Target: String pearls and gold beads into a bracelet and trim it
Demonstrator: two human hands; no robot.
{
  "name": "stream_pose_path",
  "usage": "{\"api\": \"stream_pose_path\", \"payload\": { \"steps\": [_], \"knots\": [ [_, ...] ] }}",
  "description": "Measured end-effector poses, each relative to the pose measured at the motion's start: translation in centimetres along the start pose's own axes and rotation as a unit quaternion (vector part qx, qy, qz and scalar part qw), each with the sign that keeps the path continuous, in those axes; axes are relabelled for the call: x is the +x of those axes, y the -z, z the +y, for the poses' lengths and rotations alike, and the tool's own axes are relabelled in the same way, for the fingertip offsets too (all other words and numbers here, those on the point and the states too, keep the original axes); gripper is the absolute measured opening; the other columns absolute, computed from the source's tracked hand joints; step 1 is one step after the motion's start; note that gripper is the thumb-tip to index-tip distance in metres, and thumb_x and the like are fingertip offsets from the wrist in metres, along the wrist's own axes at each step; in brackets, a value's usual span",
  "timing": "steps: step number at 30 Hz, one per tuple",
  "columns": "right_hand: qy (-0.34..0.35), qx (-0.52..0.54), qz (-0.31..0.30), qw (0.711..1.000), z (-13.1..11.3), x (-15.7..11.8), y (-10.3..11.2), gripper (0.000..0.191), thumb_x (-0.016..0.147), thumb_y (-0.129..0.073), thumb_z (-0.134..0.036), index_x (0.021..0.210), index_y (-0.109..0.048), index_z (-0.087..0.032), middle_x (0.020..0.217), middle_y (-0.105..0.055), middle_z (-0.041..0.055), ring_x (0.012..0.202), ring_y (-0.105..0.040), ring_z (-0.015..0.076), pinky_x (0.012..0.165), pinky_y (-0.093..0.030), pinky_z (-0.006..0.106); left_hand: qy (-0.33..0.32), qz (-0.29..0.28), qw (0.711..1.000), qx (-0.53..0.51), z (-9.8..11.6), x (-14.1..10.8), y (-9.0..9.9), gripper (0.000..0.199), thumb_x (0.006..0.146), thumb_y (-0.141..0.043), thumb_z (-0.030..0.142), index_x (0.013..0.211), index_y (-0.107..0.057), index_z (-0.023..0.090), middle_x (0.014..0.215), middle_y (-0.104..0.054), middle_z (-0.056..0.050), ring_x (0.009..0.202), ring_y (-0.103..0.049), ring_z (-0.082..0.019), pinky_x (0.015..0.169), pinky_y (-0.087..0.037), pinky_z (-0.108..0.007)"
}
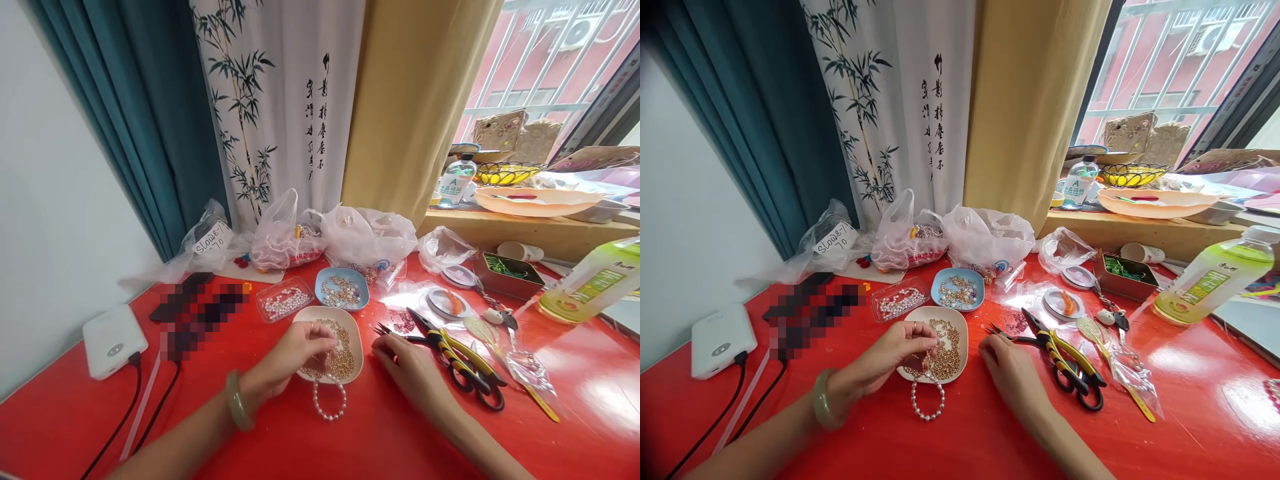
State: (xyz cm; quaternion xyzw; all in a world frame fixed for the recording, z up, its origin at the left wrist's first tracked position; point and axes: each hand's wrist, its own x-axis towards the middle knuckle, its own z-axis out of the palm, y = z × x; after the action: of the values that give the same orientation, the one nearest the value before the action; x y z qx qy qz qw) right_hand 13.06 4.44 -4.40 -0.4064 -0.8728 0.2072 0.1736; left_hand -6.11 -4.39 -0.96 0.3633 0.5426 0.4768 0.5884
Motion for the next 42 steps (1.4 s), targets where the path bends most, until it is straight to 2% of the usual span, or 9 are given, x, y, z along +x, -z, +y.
{"api": "stream_pose_path", "payload": {
  "steps": [5, 8, 11, 14, 18, 22, 27, 35, 42],
  "knots": [
    [0.028, -0.067, 0.012, 0.997, -0.2, 0.3, 0.5, 0.032, 0.080, -0.031, -0.016, 0.087, -0.062, -0.020, 0.093, -0.063, 0.0066, 0.077, -0.061, 0.0193, 0.066, -0.044, 0.029, -0.034, 0.002, 0.999, 0.028, -1.0, 1.4, 0.1, 0.016, 0.066, -0.059, 0.027, 0.068, -0.053, 0.012, 0.067, -0.059, -0.002, 0.053, -0.050, -0.007, 0.054, -0.039, -0.022],
    [0.038, -0.110, 0.034, 0.993, -0.7, 1.7, 1.6, 0.032, 0.079, -0.032, -0.015, 0.089, -0.062, -0.020, 0.094, -0.064, 0.0060, 0.078, -0.061, 0.0194, 0.067, -0.043, 0.029, -0.040, 0.006, 0.998, 0.039, -1.4, 1.6, 0.1, 0.013, 0.065, -0.058, 0.025, 0.068, -0.053, 0.013, 0.066, -0.058, -0.001, 0.053, -0.048, -0.008, 0.054, -0.038, -0.022],
    [0.038, -0.162, 0.026, 0.986, -1.6, 4.5, 2.8, 0.029, 0.081, -0.035, -0.019, 0.092, -0.062, -0.020, 0.091, -0.065, 0.0056, 0.073, -0.061, 0.0194, 0.062, -0.042, 0.028, -0.043, 0.013, 0.998, 0.045, -1.4, 1.5, 0.1, 0.012, 0.064, -0.058, 0.024, 0.068, -0.053, 0.013, 0.063, -0.056, 0.000, 0.053, -0.047, -0.009, 0.054, -0.037, -0.023],
    [0.065, -0.212, 0.006, 0.975, -2.2, 8.0, 3.2, 0.029, 0.083, -0.034, -0.017, 0.091, -0.062, -0.019, 0.092, -0.065, 0.0054, 0.080, -0.060, 0.0180, 0.066, -0.041, 0.024, -0.040, 0.001, 0.998, 0.038, -1.3, 1.5, 0.0, 0.012, 0.063, -0.058, 0.024, 0.066, -0.053, 0.013, 0.063, -0.056, -0.001, 0.053, -0.046, -0.009, 0.055, -0.037, -0.024],
    [0.064, -0.268, -0.042, 0.960, -1.9, 12.2, 2.1, 0.026, 0.078, -0.041, -0.011, 0.083, -0.065, -0.019, 0.086, -0.067, 0.0062, 0.079, -0.061, 0.0176, 0.063, -0.040, 0.022, -0.021, -0.004, 1.000, 0.014, -1.1, 1.5, 0.0, 0.015, 0.062, -0.060, 0.026, 0.066, -0.054, 0.013, 0.064, -0.059, -0.001, 0.051, -0.046, -0.008, 0.055, -0.036, -0.024],
    [0.056, -0.301, -0.072, 0.949, -1.0, 14.5, 0.9, 0.031, 0.072, -0.044, -0.003, 0.088, -0.066, -0.019, 0.089, -0.066, 0.0089, 0.080, -0.061, 0.0190, 0.061, -0.039, 0.023, 0.000, -0.011, 1.000, -0.006, -0.9, 1.5, 0.0, 0.018, 0.060, -0.062, 0.028, 0.067, -0.054, 0.013, 0.061, -0.060, -0.001, 0.055, -0.051, -0.010, 0.058, -0.038, -0.025],
    [0.043, -0.328, -0.077, 0.940, -0.4, 15.8, 0.6, 0.033, 0.072, -0.043, -0.003, 0.093, -0.065, -0.018, 0.092, -0.066, 0.0106, 0.084, -0.061, 0.0198, 0.061, -0.040, 0.023, 0.014, -0.015, 1.000, -0.021, -1.0, 1.6, 0.2, 0.019, 0.060, -0.064, 0.027, 0.068, -0.054, 0.013, 0.061, -0.061, -0.001, 0.058, -0.053, -0.011, 0.059, -0.039, -0.025],
    [0.057, -0.336, -0.090, 0.936, -1.0, 16.4, -0.2, 0.022, 0.075, -0.045, -0.017, 0.079, -0.067, -0.015, 0.084, -0.067, 0.0130, 0.075, -0.062, 0.0223, 0.056, -0.039, 0.025, 0.001, -0.056, 0.998, -0.035, -1.4, 1.8, 0.4, 0.020, 0.060, -0.065, 0.030, 0.065, -0.057, 0.013, 0.062, -0.062, -0.002, 0.058, -0.055, -0.010, 0.063, -0.041, -0.025],
    [0.082, -0.321, -0.095, 0.939, -0.5, 16.7, 0.7, 0.019, 0.069, -0.049, -0.016, 0.077, -0.066, -0.015, 0.075, -0.067, 0.0089, 0.067, -0.060, 0.0183, 0.053, -0.036, 0.023, 0.005, -0.050, 0.998, -0.039, -1.7, 2.0, 0.5, 0.019, 0.061, -0.064, 0.029, 0.067, -0.056, 0.013, 0.063, -0.063, -0.002, 0.058, -0.055, -0.010, 0.062, -0.041, -0.025]
  ]
}}
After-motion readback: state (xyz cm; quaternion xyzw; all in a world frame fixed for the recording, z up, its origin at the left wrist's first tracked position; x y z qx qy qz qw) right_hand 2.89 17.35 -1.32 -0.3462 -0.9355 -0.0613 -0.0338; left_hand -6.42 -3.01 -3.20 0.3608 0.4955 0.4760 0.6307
